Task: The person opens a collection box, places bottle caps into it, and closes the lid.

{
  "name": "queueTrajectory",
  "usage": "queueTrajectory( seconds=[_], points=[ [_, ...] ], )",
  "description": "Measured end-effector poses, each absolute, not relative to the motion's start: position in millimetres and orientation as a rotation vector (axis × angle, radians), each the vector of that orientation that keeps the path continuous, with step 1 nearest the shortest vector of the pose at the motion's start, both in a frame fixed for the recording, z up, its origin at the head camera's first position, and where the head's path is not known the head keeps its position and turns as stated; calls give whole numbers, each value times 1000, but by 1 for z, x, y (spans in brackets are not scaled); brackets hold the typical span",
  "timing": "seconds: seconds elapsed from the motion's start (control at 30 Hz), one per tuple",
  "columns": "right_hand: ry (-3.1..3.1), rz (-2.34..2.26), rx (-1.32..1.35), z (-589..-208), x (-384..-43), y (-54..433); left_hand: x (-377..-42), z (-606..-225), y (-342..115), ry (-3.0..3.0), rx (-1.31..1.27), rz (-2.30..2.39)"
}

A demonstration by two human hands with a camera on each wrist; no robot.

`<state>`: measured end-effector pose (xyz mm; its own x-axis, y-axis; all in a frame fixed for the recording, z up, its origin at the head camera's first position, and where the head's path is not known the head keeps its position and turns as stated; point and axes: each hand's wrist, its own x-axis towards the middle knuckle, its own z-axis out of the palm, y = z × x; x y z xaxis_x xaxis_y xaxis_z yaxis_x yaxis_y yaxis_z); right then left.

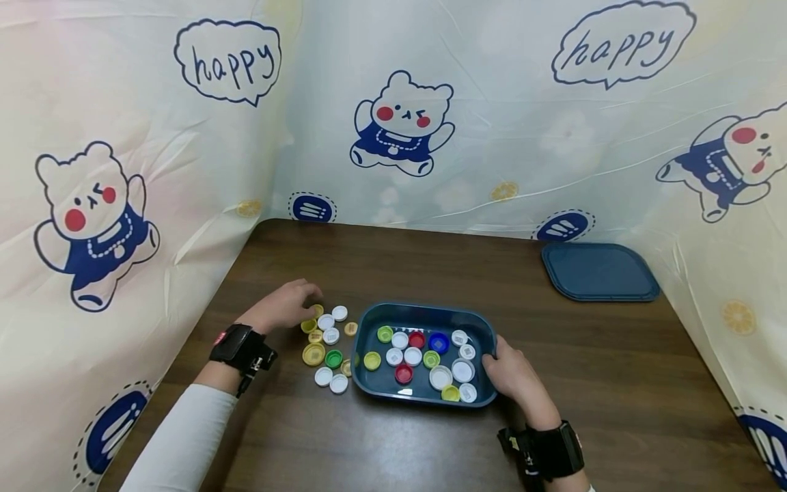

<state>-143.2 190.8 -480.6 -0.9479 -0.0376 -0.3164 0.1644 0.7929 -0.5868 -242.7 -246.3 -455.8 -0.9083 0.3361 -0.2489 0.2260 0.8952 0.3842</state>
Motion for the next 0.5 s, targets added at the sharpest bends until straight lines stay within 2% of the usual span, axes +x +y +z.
queueTrajectory(
  seconds=[0.5],
  points=[
    [2645,-926,115,-480,-144,191,-250,-464,-231,2804,357,431]
  ],
)
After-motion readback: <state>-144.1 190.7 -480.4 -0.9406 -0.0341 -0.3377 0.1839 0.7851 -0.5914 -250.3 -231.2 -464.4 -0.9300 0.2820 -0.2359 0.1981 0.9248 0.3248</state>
